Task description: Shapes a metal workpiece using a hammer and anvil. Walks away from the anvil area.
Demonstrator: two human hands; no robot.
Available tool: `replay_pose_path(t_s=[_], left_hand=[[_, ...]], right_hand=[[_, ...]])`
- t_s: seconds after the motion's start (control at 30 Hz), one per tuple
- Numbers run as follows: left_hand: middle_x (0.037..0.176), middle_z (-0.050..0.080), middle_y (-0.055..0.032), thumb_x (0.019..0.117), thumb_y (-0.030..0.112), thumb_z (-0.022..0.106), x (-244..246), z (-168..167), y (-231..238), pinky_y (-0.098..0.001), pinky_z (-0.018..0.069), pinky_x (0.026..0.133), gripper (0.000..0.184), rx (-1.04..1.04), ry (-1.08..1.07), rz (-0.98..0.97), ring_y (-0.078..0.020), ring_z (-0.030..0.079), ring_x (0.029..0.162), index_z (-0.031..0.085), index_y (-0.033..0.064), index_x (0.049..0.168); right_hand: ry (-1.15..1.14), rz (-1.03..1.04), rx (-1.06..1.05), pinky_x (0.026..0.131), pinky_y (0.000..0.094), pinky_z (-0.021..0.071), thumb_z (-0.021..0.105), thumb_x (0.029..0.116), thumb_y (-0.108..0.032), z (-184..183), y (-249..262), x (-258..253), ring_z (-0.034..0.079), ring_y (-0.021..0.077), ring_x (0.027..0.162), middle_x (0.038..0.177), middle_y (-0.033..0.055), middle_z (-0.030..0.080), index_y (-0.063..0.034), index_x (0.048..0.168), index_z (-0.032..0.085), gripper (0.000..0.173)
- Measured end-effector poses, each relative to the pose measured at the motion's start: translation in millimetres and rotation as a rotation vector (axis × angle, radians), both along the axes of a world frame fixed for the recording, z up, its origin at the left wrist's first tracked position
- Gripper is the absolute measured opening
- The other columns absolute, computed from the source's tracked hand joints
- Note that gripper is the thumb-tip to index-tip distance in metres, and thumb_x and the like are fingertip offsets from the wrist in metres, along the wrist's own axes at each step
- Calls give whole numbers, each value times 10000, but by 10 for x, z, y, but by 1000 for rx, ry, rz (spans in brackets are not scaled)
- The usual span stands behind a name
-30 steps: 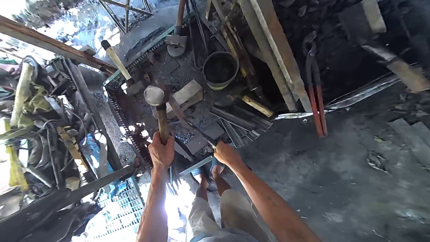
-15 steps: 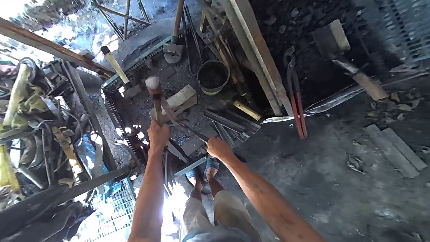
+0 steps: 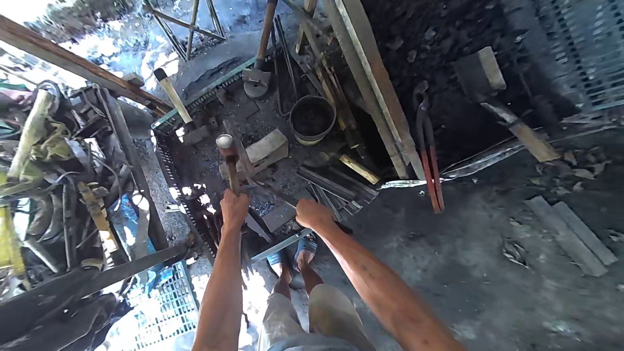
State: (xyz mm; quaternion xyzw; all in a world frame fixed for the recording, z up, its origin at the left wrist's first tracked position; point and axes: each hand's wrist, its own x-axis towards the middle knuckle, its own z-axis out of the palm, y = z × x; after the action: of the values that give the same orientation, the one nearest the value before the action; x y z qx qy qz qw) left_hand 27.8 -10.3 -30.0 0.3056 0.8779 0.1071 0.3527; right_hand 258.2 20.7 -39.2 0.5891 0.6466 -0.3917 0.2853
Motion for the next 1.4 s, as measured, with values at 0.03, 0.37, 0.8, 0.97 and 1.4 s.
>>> replay_pose_path(t_s=[0.03,0.37,0.8,0.97,1.4], left_hand=[[900,687,-189,935,267,623,-37,154,-43,-565,585,688,312,23,15,6,-341,707,788,615,26,1133],[792,657,-140,992,254,635,42,1055,-18,-530,549,618,342,435,208,-67,-305,667,680,561,29,1238],[886,681,-177,961,240,614,-59,-34,-68,-548,580,708,273,48,25,-29,-328,700,787,615,8,1105],[939,698,-194,966,262,582,-133,-361,-124,-557,590,730,302,-68,-34,-75,-338,716,829,626,28,1151],[947,692,-193,971,244,619,-452,-453,-89,-555,592,749,318,-149,-93,-174,-348,717,858,579,27,1201]], right_hand=[[7,4,-9,831,647,539,622,945,-303,29,-13,-21,666,412,1121,1216,224,671,-24,1141,655,343],[-20,71,-3,791,636,543,579,972,-324,-90,109,-42,687,396,1063,1121,206,696,-52,1078,661,304],[19,65,3,810,657,535,601,959,-330,-28,273,22,679,413,1076,1146,209,695,-57,1083,681,311],[0,105,35,798,644,543,610,957,-327,-209,330,26,690,400,1049,1109,198,708,-63,1048,694,292],[5,78,64,857,669,533,531,1042,-465,-522,412,83,678,430,1097,1167,208,701,-136,1351,599,456]])
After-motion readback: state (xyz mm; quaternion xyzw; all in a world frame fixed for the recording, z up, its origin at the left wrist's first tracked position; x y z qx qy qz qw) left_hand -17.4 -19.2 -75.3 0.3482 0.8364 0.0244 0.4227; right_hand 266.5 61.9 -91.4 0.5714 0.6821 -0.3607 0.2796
